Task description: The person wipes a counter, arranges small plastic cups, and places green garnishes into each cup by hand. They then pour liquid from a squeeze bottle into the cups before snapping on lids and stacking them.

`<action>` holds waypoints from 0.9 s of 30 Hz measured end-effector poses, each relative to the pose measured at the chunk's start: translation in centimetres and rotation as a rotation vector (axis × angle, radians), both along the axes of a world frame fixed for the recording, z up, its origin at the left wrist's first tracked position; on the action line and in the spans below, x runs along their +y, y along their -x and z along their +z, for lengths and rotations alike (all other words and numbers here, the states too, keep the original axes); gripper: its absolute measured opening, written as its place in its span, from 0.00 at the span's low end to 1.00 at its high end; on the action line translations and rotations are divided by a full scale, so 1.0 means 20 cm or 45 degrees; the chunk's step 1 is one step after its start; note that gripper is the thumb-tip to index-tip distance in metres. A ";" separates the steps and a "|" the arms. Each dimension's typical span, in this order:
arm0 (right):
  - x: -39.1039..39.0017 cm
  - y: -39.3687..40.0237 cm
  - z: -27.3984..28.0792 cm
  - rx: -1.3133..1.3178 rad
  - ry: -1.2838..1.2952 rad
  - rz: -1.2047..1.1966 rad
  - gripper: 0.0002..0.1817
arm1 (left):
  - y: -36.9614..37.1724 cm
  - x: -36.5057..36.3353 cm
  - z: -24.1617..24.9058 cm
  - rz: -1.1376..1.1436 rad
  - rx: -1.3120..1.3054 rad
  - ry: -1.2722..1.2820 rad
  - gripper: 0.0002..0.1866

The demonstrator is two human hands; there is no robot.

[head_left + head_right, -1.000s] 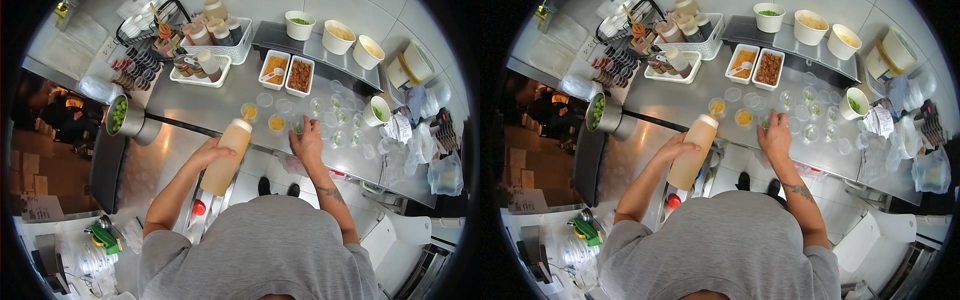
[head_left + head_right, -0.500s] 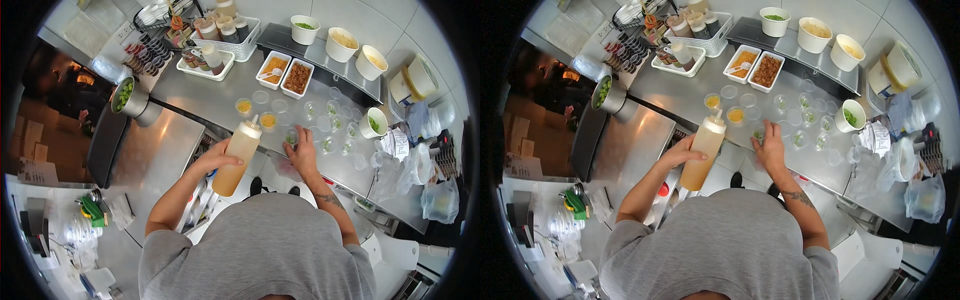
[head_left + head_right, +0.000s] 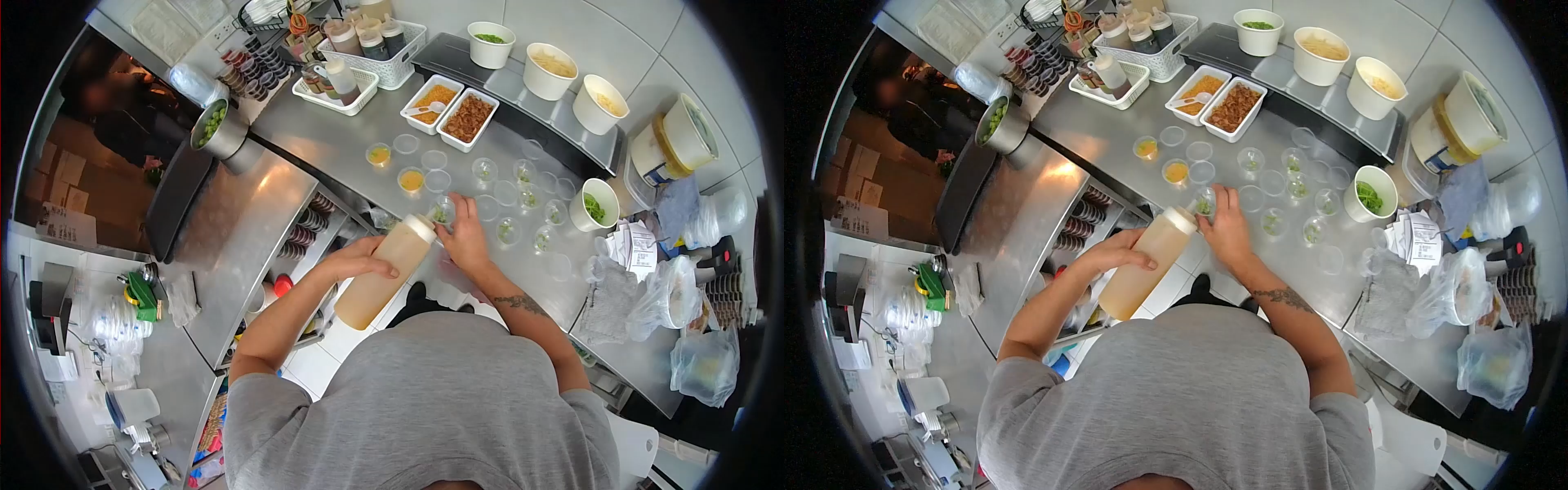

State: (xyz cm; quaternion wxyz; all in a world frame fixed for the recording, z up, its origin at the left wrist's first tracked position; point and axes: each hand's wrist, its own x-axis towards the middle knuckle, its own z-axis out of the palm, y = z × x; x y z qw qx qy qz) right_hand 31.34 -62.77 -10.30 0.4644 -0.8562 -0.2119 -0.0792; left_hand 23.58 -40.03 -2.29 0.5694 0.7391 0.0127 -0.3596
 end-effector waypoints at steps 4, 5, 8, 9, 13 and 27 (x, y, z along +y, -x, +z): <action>-0.01 0.00 0.00 0.081 -0.002 0.006 0.35 | -0.03 0.01 -0.01 -0.018 0.102 -0.031 0.39; -0.01 0.00 0.00 0.070 0.005 -0.003 0.35 | -0.04 0.01 0.01 -0.004 0.132 -0.020 0.38; -0.01 -0.01 -0.03 0.054 0.011 -0.015 0.35 | -0.05 -0.01 0.08 0.039 0.228 0.022 0.36; 0.00 -0.01 -0.03 0.054 -0.003 -0.017 0.35 | -0.07 0.00 0.10 0.052 0.257 0.031 0.35; 0.02 -0.01 -0.03 0.039 -0.019 -0.048 0.35 | -0.12 0.03 0.08 0.103 0.336 0.052 0.31; 0.03 0.00 0.00 0.107 -0.021 -0.113 0.37 | -0.17 0.06 0.03 0.088 0.319 0.160 0.31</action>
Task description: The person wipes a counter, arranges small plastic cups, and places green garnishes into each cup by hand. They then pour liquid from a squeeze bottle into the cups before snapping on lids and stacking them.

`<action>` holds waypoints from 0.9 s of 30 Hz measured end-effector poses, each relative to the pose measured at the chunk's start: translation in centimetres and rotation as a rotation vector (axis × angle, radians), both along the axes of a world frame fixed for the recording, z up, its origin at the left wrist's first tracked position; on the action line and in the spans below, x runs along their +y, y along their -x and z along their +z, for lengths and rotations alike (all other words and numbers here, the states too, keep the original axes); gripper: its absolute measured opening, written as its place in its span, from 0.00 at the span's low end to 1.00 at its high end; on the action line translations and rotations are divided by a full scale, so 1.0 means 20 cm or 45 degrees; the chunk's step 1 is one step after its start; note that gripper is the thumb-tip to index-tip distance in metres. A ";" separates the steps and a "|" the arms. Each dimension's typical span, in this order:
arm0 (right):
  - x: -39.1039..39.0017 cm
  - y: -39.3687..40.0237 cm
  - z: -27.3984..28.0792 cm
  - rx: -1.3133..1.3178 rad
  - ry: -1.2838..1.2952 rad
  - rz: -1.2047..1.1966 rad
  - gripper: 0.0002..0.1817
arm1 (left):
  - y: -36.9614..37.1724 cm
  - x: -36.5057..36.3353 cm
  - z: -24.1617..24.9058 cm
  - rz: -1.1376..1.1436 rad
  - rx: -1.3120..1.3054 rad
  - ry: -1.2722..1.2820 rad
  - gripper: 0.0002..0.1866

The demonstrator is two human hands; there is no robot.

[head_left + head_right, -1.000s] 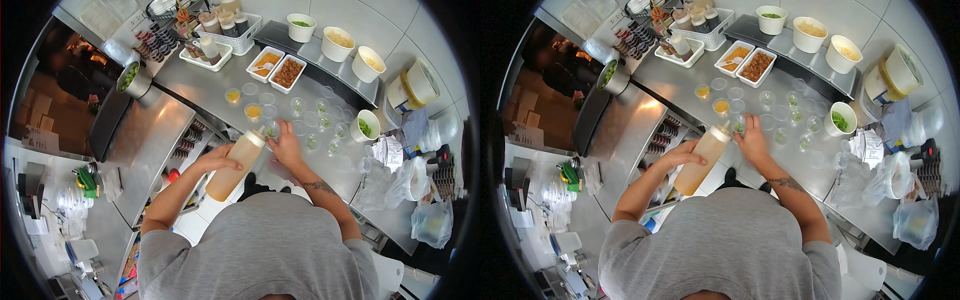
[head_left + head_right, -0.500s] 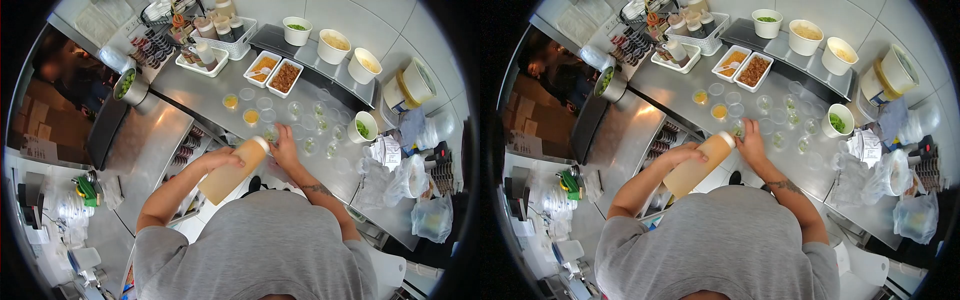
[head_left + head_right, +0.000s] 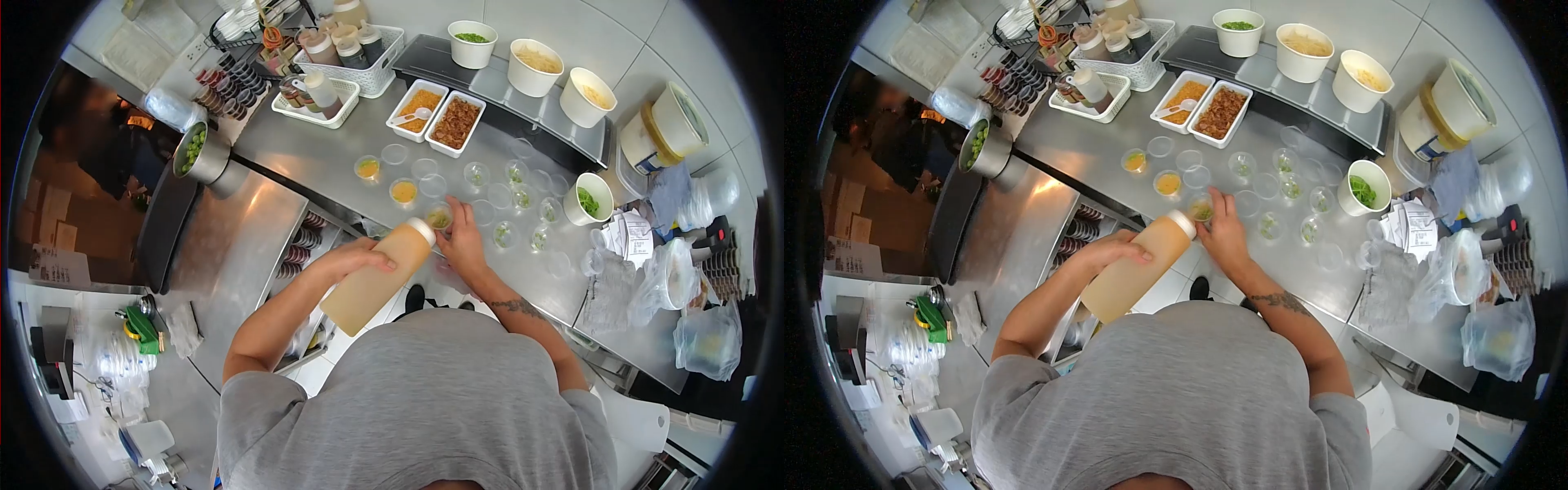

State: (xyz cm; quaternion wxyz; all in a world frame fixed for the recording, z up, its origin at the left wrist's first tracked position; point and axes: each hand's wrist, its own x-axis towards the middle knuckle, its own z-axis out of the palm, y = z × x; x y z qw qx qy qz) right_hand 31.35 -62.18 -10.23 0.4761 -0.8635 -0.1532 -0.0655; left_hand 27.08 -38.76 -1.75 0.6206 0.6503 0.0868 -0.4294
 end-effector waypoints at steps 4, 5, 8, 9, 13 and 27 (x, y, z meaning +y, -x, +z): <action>0.00 0.00 0.02 0.074 -0.047 0.047 0.37 | 0.00 0.01 0.01 -0.017 0.030 -0.003 0.32; 0.00 0.00 0.03 0.081 -0.051 0.045 0.37 | 0.01 0.01 0.00 -0.018 0.034 0.001 0.32; 0.00 0.00 0.04 0.097 -0.058 0.033 0.37 | 0.00 0.01 0.01 -0.033 0.038 -0.016 0.32; 0.00 0.00 0.04 0.096 -0.057 0.030 0.37 | 0.00 0.01 0.01 -0.037 0.038 -0.027 0.32; 0.01 0.00 0.02 0.012 -0.083 0.004 0.37 | 0.00 0.01 -0.02 -0.006 0.003 -0.009 0.31; -0.03 0.06 0.14 0.100 -0.174 0.046 0.36 | 0.01 0.00 0.00 -0.031 -0.066 -0.011 0.32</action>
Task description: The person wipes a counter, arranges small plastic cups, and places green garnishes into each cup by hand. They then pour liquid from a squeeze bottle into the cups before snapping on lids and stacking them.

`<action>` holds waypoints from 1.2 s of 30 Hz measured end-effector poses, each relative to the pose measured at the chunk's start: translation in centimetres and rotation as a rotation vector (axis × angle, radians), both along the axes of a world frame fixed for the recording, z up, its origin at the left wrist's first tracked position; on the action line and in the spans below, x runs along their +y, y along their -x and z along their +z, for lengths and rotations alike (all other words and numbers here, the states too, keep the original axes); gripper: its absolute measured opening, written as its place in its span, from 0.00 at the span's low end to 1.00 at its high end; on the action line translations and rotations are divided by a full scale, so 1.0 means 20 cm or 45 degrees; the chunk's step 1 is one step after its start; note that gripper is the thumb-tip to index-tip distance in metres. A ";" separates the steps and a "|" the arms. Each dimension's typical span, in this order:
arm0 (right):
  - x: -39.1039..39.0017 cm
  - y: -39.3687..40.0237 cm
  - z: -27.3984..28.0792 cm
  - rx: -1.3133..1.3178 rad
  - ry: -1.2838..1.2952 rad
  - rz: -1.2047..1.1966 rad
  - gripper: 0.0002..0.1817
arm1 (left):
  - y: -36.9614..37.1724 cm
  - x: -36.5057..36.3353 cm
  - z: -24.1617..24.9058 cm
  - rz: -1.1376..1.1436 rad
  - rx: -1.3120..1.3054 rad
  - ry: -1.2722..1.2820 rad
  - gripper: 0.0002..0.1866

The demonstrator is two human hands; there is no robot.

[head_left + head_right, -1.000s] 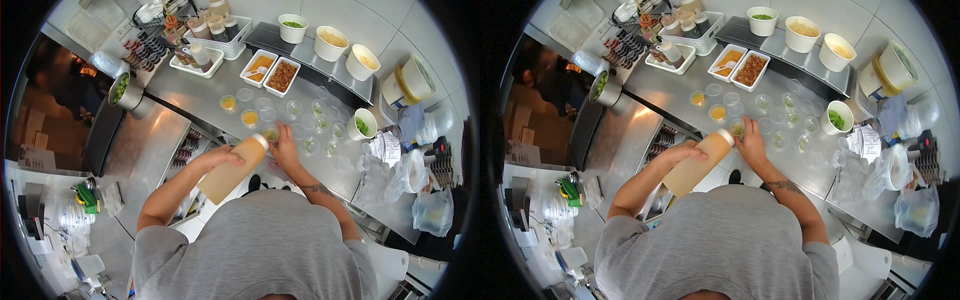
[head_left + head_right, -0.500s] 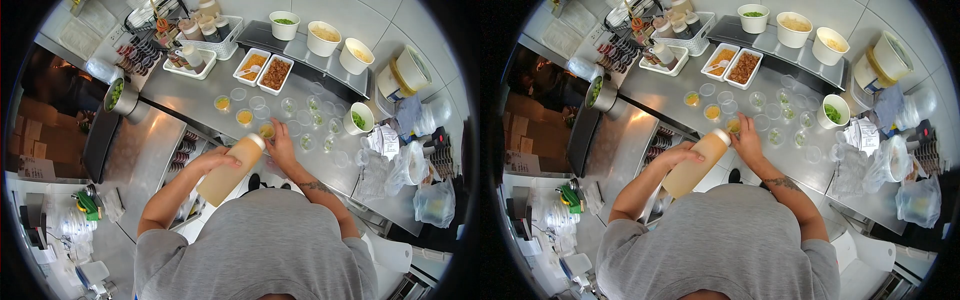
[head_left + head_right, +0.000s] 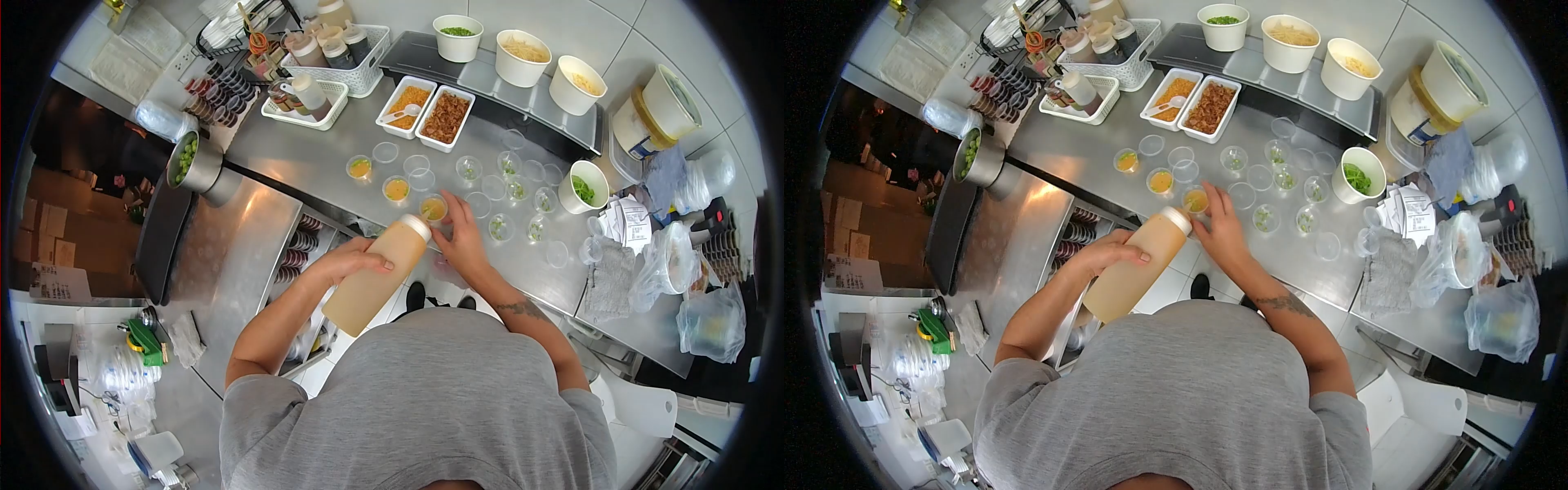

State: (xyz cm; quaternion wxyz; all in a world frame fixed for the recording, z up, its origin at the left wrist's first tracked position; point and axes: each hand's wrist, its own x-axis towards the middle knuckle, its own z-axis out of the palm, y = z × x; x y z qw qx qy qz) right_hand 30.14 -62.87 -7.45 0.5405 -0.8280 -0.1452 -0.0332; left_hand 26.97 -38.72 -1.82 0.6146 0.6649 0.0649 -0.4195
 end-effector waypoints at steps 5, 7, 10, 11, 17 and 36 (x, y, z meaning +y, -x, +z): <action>-0.22 0.12 0.08 -0.392 0.536 -0.220 0.35 | 0.01 0.00 0.01 0.014 -0.026 0.013 0.33; -0.31 0.15 0.13 -0.387 0.644 -0.342 0.35 | 0.01 0.00 0.01 0.016 -0.025 0.031 0.32; -0.37 0.15 0.06 -0.435 0.732 -0.360 0.34 | 0.01 0.00 -0.01 0.002 -0.023 0.035 0.32; -0.38 0.15 0.04 -0.428 0.753 -0.362 0.34 | 0.00 0.00 -0.03 -0.005 -0.027 0.024 0.33; -0.38 0.14 -0.03 -0.431 0.747 -0.325 0.33 | 0.01 -0.01 -0.05 -0.106 -0.144 0.042 0.37; -0.26 0.10 -0.09 -0.200 0.199 -0.126 0.39 | -0.08 -0.20 -0.07 -0.565 -0.215 -0.177 0.35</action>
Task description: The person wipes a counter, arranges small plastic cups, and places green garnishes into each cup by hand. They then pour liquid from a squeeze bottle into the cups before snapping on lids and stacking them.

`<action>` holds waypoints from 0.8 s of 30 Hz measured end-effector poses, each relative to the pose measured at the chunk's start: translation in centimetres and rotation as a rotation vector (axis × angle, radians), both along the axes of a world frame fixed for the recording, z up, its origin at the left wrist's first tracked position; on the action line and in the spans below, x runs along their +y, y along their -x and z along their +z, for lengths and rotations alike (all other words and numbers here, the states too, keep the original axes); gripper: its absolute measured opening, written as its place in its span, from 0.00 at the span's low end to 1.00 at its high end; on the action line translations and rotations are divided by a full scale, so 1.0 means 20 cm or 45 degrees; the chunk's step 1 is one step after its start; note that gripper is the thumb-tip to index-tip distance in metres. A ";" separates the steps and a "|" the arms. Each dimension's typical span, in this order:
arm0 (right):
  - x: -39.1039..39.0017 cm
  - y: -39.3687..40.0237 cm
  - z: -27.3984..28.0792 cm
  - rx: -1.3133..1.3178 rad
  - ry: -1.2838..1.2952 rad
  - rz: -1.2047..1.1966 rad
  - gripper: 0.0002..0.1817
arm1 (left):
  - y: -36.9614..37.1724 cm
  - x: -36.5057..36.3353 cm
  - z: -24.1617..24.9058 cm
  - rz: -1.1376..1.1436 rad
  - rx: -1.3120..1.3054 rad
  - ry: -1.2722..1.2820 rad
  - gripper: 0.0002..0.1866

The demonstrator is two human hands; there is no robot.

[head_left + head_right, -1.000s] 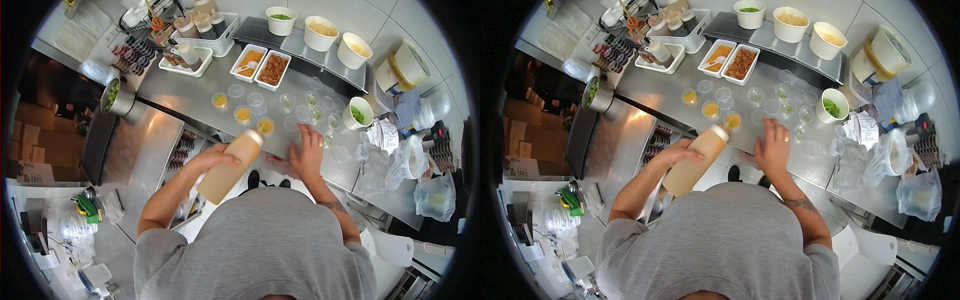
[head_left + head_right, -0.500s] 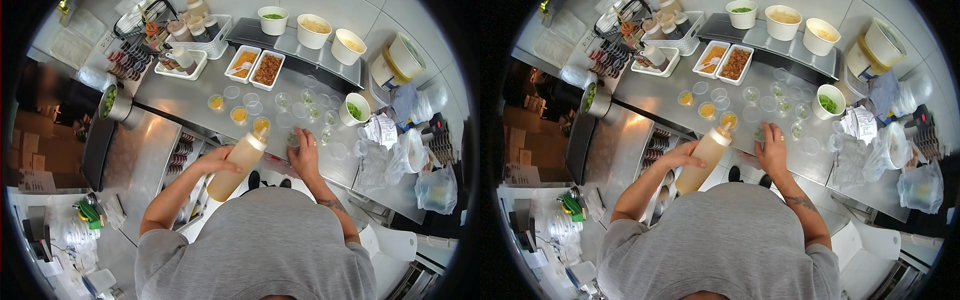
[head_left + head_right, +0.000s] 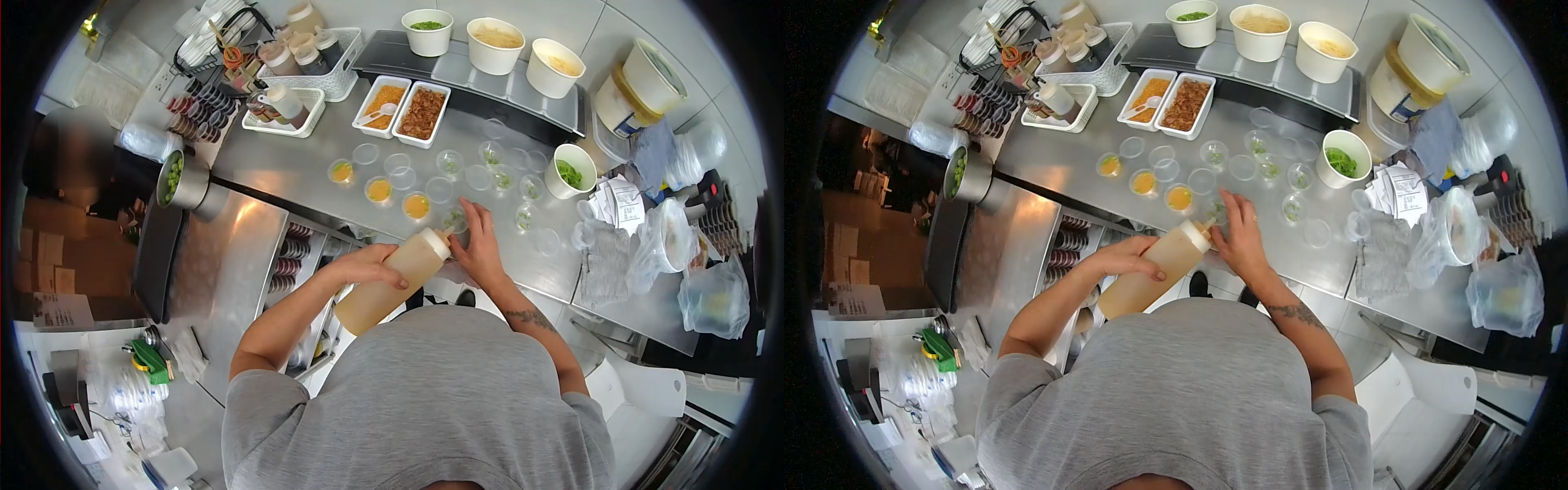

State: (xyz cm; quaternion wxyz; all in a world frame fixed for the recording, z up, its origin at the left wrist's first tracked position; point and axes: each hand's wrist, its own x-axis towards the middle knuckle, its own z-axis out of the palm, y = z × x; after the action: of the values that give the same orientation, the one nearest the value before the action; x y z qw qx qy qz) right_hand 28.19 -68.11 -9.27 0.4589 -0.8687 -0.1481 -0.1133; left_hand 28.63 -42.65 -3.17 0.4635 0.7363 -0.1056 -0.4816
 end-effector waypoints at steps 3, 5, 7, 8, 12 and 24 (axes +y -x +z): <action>0.00 0.00 0.00 0.008 -0.026 0.004 0.40 | 0.00 -0.01 0.03 0.128 0.117 0.105 0.34; 0.00 0.00 -0.01 0.006 -0.032 -0.007 0.40 | -0.01 -0.02 0.11 0.177 0.207 0.116 0.35; 0.00 -0.01 -0.01 -0.002 -0.026 -0.030 0.40 | -0.02 -0.03 0.12 0.220 0.271 0.111 0.35; 0.00 -0.01 -0.01 -0.003 -0.035 -0.030 0.40 | -0.02 -0.02 0.10 0.238 0.290 0.099 0.35; 0.00 -0.01 -0.01 0.001 -0.068 -0.021 0.40 | -0.03 -0.02 0.14 0.291 0.310 0.063 0.33; -0.14 -0.09 0.13 -0.026 0.004 0.039 0.36 | -0.05 -0.01 0.09 0.274 0.298 0.095 0.33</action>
State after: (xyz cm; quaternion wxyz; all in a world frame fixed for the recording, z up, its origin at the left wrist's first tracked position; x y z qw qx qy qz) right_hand 30.02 -70.94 -6.71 0.4576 -0.8659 -0.1664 -0.1149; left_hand 29.54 -42.84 -1.39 0.5485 0.6643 0.0107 -0.5076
